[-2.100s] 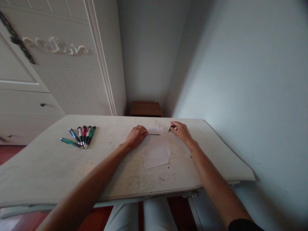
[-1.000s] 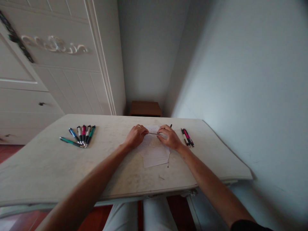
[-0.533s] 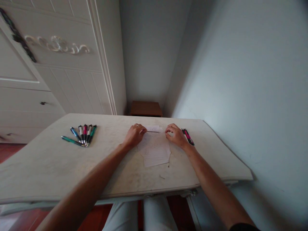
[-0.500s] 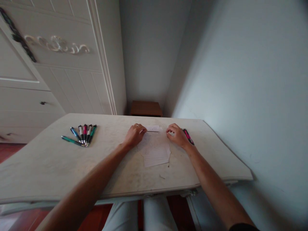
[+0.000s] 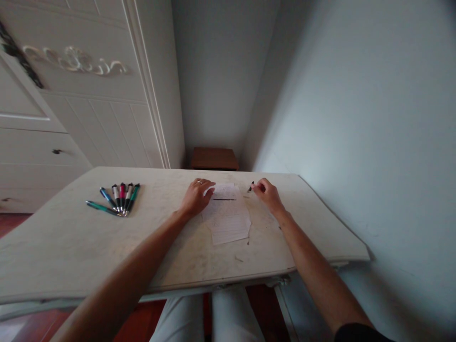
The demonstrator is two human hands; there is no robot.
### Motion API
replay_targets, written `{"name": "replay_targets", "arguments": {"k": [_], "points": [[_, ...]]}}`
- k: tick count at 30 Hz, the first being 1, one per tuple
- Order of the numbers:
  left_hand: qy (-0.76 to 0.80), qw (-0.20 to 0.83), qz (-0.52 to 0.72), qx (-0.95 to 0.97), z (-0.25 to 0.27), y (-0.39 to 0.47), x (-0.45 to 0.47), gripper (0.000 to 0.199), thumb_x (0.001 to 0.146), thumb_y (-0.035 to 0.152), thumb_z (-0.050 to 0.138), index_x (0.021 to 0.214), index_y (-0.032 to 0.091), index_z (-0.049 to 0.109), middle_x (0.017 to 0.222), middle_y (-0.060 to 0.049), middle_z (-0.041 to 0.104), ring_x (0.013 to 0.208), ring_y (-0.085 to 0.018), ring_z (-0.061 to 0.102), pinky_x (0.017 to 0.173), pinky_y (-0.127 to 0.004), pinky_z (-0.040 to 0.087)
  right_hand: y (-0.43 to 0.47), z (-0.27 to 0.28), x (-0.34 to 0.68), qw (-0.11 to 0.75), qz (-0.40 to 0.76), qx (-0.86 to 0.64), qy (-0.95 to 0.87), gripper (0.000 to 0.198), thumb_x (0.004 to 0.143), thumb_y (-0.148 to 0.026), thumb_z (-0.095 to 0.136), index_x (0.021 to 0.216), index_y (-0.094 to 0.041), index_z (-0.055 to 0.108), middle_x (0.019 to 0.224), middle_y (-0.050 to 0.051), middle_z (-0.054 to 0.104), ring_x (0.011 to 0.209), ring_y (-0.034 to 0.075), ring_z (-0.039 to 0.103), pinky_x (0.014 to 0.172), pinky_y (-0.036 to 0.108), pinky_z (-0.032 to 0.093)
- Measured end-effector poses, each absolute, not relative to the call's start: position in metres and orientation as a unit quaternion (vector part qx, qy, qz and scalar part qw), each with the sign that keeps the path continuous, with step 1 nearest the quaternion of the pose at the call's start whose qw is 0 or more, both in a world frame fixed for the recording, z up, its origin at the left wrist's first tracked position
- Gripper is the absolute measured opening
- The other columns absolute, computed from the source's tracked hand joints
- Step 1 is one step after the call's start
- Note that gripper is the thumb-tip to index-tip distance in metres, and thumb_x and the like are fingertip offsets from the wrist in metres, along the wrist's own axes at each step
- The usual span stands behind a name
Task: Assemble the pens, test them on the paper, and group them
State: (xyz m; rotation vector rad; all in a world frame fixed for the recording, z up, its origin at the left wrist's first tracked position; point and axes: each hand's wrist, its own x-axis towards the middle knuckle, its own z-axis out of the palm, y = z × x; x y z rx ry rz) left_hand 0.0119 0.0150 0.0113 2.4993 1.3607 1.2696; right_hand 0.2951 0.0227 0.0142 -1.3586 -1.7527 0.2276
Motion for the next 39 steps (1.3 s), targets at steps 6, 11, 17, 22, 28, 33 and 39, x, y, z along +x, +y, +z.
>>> {"name": "replay_targets", "arguments": {"k": [6,11,17,22,28,33,39], "points": [[0.549,-0.013,0.559,0.622,0.027,0.015,-0.004,0.030,0.072,0.013,0.054,0.056,0.021,0.030,0.052,0.006,0.029,0.049,-0.010,0.029,0.052,-0.024,0.028,0.021,0.019,0.295,0.493,0.092,-0.594,-0.630,0.042,0.080,-0.045,0.047,0.050,-0.023,0.026,0.049,-0.006,0.022,0.050,0.010,0.027,0.050,0.027,0.021],[0.591,0.061,0.582,0.555,0.031,0.016,-0.017,0.042,0.071,0.019,0.051,0.050,0.021,0.014,0.050,0.006,0.013,0.047,-0.008,0.017,0.048,-0.026,0.016,0.020,0.019,0.294,0.487,0.133,-0.615,-0.606,0.054,0.081,-0.061,0.044,0.049,-0.024,0.023,0.049,-0.005,0.020,0.048,0.009,0.024,0.048,0.028,0.019],[0.594,0.144,0.544,0.575,0.026,0.013,-0.013,0.054,0.082,0.048,0.047,0.046,0.022,0.017,0.047,0.004,0.016,0.044,-0.007,0.017,0.046,-0.028,0.013,0.021,0.017,0.294,0.481,0.127,-0.612,-0.615,0.058,0.079,-0.069,0.042,0.049,-0.024,0.022,0.049,-0.004,0.020,0.048,0.009,0.024,0.047,0.027,0.019],[0.596,0.101,0.489,0.629,0.022,0.011,-0.008,0.055,0.086,0.049,0.043,0.045,0.020,0.018,0.048,0.004,0.015,0.043,-0.007,0.019,0.048,-0.029,0.014,0.019,0.016,0.292,0.472,0.126,-0.601,-0.632,0.059,0.081,-0.070,0.041,0.049,-0.024,0.022,0.049,-0.005,0.019,0.048,0.009,0.023,0.047,0.027,0.019],[0.598,0.036,0.328,0.731,0.019,0.008,-0.006,0.035,0.082,0.047,0.056,0.061,0.019,0.052,0.056,0.001,0.048,0.050,-0.012,0.040,0.050,-0.026,0.024,0.011,0.017,0.283,0.477,0.150,-0.578,-0.645,0.059,0.084,-0.070,0.039,0.052,-0.024,0.022,0.049,-0.005,0.022,0.048,0.010,0.024,0.047,0.027,0.020],[0.514,0.051,0.248,0.820,0.014,0.008,-0.005,0.035,0.084,0.051,0.058,0.096,0.019,0.068,0.090,-0.007,0.063,0.075,-0.020,0.059,0.065,-0.029,0.044,0.007,0.014,0.276,0.462,0.134,-0.531,-0.698,0.054,0.088,-0.062,0.040,0.054,-0.022,0.029,0.051,-0.005,0.028,0.050,0.010,0.030,0.049,0.025,0.023],[0.444,0.029,0.285,0.849,0.014,0.008,-0.002,0.035,0.088,0.040,0.059,0.116,0.022,0.067,0.111,-0.010,0.060,0.098,-0.023,0.060,0.091,-0.037,0.047,0.008,0.007,0.269,0.369,0.107,-0.491,-0.782,0.028,0.087,-0.044,0.054,0.080,-0.018,0.063,0.053,-0.006,0.047,0.049,0.011,0.043,0.053,0.023,0.030]]}}
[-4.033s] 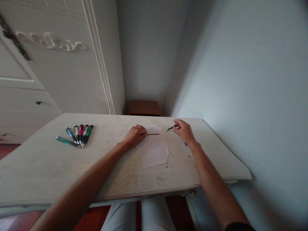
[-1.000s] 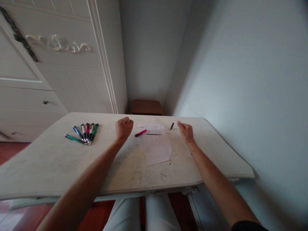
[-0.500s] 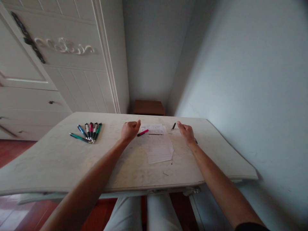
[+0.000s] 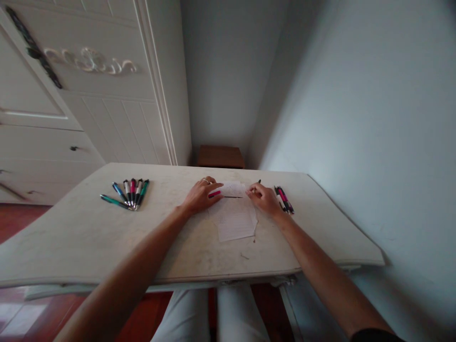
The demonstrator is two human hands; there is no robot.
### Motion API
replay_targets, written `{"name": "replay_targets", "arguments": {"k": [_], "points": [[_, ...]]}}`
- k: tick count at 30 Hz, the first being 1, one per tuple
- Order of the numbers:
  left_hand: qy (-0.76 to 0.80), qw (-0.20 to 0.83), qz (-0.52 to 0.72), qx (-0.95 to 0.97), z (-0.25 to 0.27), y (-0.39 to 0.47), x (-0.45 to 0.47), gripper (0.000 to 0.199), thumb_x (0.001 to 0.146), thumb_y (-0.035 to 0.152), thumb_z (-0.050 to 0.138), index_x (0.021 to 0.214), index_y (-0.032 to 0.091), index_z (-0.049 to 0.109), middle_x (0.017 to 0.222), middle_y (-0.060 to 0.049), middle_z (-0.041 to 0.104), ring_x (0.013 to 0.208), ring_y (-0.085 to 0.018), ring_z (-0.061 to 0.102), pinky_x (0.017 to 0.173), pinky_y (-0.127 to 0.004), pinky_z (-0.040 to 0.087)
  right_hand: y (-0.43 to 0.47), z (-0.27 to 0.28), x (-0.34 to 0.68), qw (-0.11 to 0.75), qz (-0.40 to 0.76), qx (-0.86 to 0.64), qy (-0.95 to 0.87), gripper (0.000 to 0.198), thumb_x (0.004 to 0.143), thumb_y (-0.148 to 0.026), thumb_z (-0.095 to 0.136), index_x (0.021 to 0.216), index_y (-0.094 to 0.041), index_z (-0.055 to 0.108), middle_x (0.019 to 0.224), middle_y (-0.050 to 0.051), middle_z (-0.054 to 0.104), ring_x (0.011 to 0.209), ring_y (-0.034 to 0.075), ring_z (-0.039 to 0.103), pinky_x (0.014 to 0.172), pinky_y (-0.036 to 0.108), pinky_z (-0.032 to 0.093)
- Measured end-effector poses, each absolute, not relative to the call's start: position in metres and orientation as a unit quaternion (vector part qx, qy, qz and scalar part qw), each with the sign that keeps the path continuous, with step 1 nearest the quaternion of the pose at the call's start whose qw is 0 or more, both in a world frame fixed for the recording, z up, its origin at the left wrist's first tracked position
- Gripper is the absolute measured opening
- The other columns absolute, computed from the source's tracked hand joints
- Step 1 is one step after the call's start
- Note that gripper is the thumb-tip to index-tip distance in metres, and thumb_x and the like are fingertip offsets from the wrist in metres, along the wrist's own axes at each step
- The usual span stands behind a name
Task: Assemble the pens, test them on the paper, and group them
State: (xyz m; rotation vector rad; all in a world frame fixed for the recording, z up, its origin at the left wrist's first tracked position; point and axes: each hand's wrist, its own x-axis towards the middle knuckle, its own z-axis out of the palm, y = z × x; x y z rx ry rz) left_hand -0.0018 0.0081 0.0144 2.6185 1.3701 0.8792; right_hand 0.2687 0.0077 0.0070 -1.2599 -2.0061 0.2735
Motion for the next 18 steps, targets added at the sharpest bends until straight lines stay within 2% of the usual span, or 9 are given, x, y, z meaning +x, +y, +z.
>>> {"name": "replay_targets", "arguments": {"k": [2,5,9,13,18], "points": [[0.420,0.013,0.297,0.857,0.014,0.006,0.002,0.031,0.089,0.037,0.059,0.115,0.023,0.069,0.115,-0.011,0.059,0.105,-0.024,0.057,0.095,-0.040,0.045,0.008,0.005,0.266,0.324,0.097,-0.481,-0.809,0.023,0.087,-0.037,0.057,0.091,-0.018,0.070,0.057,-0.003,0.057,0.052,0.012,0.049,0.055,0.023,0.034],[0.397,0.013,0.290,0.871,0.012,0.002,0.011,0.026,0.090,0.035,0.059,0.109,0.024,0.072,0.117,-0.011,0.060,0.108,-0.025,0.055,0.096,-0.042,0.044,0.009,0.002,0.264,0.278,0.085,-0.463,-0.837,0.020,0.087,-0.030,0.058,0.094,-0.020,0.074,0.078,0.005,0.072,0.066,0.016,0.062,0.065,0.026,0.042],[0.402,0.013,0.262,0.877,0.010,-0.004,0.027,0.026,0.091,0.036,0.058,0.111,0.027,0.071,0.119,-0.010,0.061,0.113,-0.026,0.054,0.098,-0.044,0.043,0.010,0.000,0.260,0.248,0.076,-0.448,-0.856,0.022,0.090,-0.029,0.055,0.099,-0.022,0.074,0.097,0.008,0.075,0.085,0.021,0.068,0.076,0.031,0.047],[0.395,0.016,0.243,0.886,0.010,-0.009,0.040,0.027,0.091,0.036,0.058,0.113,0.028,0.071,0.125,-0.010,0.059,0.118,-0.028,0.051,0.099,-0.047,0.041,0.009,0.001,0.257,0.240,0.066,-0.437,-0.865,0.022,0.092,-0.031,0.055,0.096,-0.022,0.074,0.096,0.008,0.075,0.086,0.021,0.068,0.076,0.030,0.046],[0.386,0.021,0.264,0.884,0.011,-0.007,0.040,0.018,0.091,0.031,0.059,0.093,0.024,0.075,0.120,-0.009,0.063,0.113,-0.027,0.054,0.097,-0.045,0.041,0.006,0.005,0.256,0.249,0.074,-0.442,-0.859,0.015,0.089,-0.026,0.060,0.092,-0.020,0.074,0.085,0.006,0.073,0.072,0.017,0.063,0.067,0.027,0.043]]}}
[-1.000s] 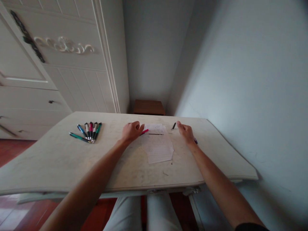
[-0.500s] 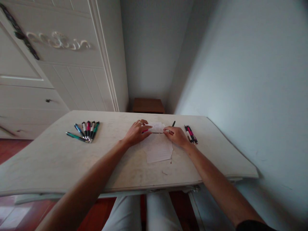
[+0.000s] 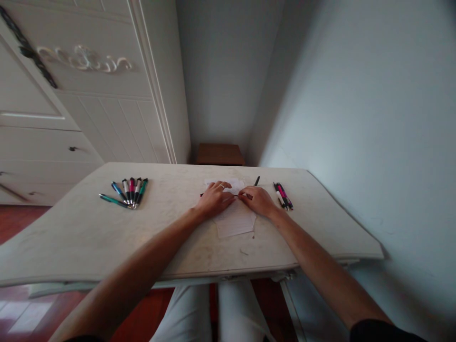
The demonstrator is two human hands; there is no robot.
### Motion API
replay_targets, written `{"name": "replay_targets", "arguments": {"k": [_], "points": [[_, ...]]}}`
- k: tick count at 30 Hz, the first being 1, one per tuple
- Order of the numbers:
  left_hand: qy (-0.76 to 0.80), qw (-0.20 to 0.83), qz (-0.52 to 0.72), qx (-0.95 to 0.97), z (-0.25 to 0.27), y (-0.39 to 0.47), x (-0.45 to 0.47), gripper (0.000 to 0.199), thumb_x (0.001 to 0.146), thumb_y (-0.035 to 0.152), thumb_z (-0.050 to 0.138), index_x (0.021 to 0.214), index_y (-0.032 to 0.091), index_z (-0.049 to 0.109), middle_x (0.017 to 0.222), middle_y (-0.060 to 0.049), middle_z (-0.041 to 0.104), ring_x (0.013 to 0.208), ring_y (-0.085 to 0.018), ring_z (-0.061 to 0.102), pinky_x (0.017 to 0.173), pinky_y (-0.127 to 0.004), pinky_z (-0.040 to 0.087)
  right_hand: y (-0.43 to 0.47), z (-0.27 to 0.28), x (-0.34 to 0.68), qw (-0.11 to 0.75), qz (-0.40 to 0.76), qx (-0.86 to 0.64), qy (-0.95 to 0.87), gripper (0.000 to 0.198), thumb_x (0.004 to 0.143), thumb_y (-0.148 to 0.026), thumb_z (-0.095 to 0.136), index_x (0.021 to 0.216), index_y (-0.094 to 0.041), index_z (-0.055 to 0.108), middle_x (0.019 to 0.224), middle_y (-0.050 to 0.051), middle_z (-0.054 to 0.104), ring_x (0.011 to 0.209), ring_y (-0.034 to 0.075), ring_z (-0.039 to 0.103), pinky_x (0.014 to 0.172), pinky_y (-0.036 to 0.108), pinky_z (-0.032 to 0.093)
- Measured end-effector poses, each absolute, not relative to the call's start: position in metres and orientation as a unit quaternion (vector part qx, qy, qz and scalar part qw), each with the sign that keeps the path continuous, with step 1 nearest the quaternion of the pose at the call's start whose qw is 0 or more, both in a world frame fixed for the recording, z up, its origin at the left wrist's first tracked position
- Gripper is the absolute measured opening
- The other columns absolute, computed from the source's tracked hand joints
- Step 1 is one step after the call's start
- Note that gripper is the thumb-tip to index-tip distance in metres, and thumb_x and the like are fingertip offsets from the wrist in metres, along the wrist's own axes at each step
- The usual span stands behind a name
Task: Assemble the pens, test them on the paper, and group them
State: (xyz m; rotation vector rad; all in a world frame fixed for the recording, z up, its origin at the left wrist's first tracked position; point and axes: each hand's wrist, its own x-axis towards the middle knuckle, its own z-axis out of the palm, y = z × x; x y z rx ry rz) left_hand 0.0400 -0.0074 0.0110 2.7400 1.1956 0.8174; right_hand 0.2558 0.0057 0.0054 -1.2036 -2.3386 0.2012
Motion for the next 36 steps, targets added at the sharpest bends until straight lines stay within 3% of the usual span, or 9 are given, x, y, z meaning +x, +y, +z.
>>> {"name": "replay_targets", "arguments": {"k": [7,17,25,29,36], "points": [[0.381,-0.007,0.268,0.885,0.009,-0.005,0.042,0.021,0.090,0.036,0.060,0.091,0.022,0.075,0.114,-0.011,0.065,0.109,-0.027,0.056,0.094,-0.044,0.042,0.008,0.003,0.255,0.250,0.080,-0.428,-0.865,0.018,0.091,-0.028,0.059,0.089,-0.019,0.074,0.083,0.006,0.069,0.075,0.017,0.062,0.071,0.027,0.043],[0.382,0.020,0.269,0.884,0.010,-0.004,0.041,0.014,0.087,0.022,0.060,0.084,0.022,0.074,0.111,-0.009,0.066,0.106,-0.026,0.057,0.093,-0.044,0.044,0.005,0.006,0.255,0.256,0.082,-0.430,-0.862,0.017,0.092,-0.026,0.057,0.090,-0.018,0.073,0.083,0.006,0.065,0.074,0.016,0.059,0.069,0.027,0.041],[0.413,0.092,0.398,0.814,0.014,0.004,0.028,0.009,0.089,0.019,0.057,0.085,0.017,0.066,0.086,-0.006,0.067,0.083,-0.018,0.060,0.079,-0.031,0.048,0.005,0.003,0.250,0.240,0.060,-0.428,-0.869,0.019,0.092,-0.028,0.058,0.092,-0.019,0.074,0.085,0.006,0.065,0.078,0.017,0.061,0.072,0.027,0.043],[0.453,0.132,0.426,0.772,0.011,0.010,0.020,0.006,0.087,0.018,0.059,0.085,0.017,0.065,0.082,-0.003,0.068,0.075,-0.015,0.061,0.074,-0.028,0.048,0.004,0.006,0.249,0.214,0.046,-0.437,-0.872,0.018,0.093,-0.027,0.057,0.094,-0.018,0.073,0.088,0.007,0.064,0.080,0.017,0.061,0.072,0.027,0.043],[0.416,0.134,0.444,0.782,0.008,0.013,0.016,0.013,0.083,0.013,0.058,0.089,0.017,0.069,0.085,-0.004,0.068,0.077,-0.015,0.063,0.072,-0.027,0.050,0.001,0.010,0.250,0.223,0.049,-0.434,-0.872,0.016,0.093,-0.024,0.057,0.093,-0.018,0.071,0.088,0.006,0.062,0.080,0.016,0.060,0.072,0.027,0.043]]}}
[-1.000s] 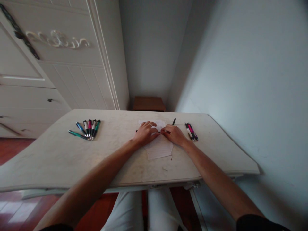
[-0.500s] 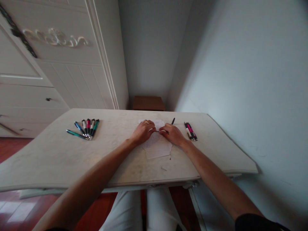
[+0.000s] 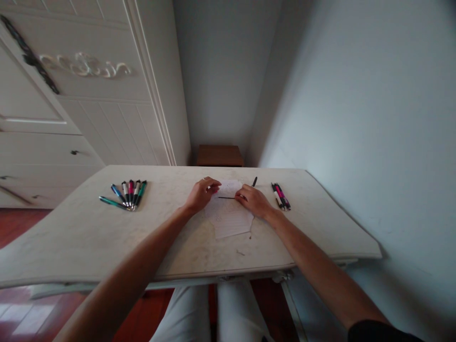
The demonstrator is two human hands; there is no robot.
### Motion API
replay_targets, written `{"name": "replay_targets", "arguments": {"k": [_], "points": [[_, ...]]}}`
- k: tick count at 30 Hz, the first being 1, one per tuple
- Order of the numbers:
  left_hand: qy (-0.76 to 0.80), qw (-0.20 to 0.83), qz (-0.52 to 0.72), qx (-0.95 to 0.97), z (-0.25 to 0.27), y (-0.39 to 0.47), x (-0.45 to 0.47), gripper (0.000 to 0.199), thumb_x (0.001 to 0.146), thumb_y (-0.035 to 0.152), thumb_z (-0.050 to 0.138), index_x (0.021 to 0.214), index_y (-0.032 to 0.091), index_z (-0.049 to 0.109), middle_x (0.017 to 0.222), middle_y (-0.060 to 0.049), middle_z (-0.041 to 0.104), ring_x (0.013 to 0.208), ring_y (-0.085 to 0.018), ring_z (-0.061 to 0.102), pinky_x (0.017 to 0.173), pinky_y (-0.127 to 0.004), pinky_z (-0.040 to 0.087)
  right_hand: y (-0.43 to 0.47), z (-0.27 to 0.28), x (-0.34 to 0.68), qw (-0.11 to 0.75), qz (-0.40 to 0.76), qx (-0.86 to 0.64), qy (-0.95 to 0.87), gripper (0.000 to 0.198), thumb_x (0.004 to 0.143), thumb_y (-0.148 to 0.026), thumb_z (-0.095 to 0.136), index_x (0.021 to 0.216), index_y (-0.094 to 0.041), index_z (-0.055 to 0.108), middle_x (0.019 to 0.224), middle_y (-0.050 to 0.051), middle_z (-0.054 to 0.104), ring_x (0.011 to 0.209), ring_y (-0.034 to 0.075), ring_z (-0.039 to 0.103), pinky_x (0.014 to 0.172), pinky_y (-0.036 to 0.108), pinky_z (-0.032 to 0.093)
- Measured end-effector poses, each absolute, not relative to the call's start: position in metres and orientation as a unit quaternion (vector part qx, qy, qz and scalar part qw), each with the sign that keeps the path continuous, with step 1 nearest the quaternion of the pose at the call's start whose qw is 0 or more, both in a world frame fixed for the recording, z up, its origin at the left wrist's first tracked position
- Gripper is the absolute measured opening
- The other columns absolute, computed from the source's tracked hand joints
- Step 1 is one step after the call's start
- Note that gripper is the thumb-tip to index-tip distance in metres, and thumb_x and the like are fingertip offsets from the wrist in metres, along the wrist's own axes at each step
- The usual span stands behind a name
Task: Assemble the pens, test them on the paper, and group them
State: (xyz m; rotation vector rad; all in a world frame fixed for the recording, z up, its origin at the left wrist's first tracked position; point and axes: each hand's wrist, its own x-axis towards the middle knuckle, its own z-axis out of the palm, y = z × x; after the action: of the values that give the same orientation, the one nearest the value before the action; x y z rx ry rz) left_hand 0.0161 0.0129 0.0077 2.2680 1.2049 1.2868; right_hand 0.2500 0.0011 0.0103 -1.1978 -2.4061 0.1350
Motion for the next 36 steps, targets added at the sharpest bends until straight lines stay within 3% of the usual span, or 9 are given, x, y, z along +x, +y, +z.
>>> {"name": "replay_targets", "arguments": {"k": [8,15,28,36], "points": [[0.367,0.134,0.464,0.795,0.004,0.015,0.015,0.010,0.081,0.016,0.062,0.088,0.017,0.069,0.082,-0.004,0.067,0.073,-0.014,0.063,0.062,-0.024,0.051,0.000,0.011,0.250,0.225,0.057,-0.433,-0.871,0.016,0.090,-0.026,0.062,0.097,-0.016,0.072,0.089,0.006,0.062,0.081,0.015,0.060,0.073,0.025,0.043],[0.396,0.139,0.479,0.771,0.011,0.009,0.016,0.015,0.079,0.017,0.062,0.092,0.018,0.069,0.082,-0.003,0.067,0.070,-0.012,0.062,0.063,-0.023,0.052,0.001,0.012,0.246,0.199,0.040,-0.450,-0.870,0.015,0.092,-0.023,0.059,0.094,-0.016,0.072,0.090,0.006,0.064,0.083,0.016,0.061,0.075,0.026,0.044],[0.434,0.219,0.530,0.695,0.005,0.015,0.016,0.007,0.073,0.021,0.064,0.076,0.015,0.064,0.076,-0.003,0.065,0.067,-0.014,0.066,0.063,-0.025,0.055,-0.003,0.022,0.237,0.071,-0.111,-0.415,-0.900,0.026,0.098,-0.023,0.046,0.092,-0.013,0.069,0.092,0.010,0.063,0.089,0.021,0.060,0.079,0.032,0.040],[0.473,0.168,0.528,0.685,0.005,0.018,0.010,0.010,0.071,0.022,0.066,0.078,0.016,0.064,0.071,-0.001,0.065,0.060,-0.012,0.062,0.056,-0.022,0.050,0.000,0.022,0.236,0.038,-0.156,-0.389,-0.907,0.022,0.097,-0.016,0.044,0.096,-0.011,0.065,0.095,0.012,0.063,0.088,0.022,0.060,0.078,0.034,0.040]]}}
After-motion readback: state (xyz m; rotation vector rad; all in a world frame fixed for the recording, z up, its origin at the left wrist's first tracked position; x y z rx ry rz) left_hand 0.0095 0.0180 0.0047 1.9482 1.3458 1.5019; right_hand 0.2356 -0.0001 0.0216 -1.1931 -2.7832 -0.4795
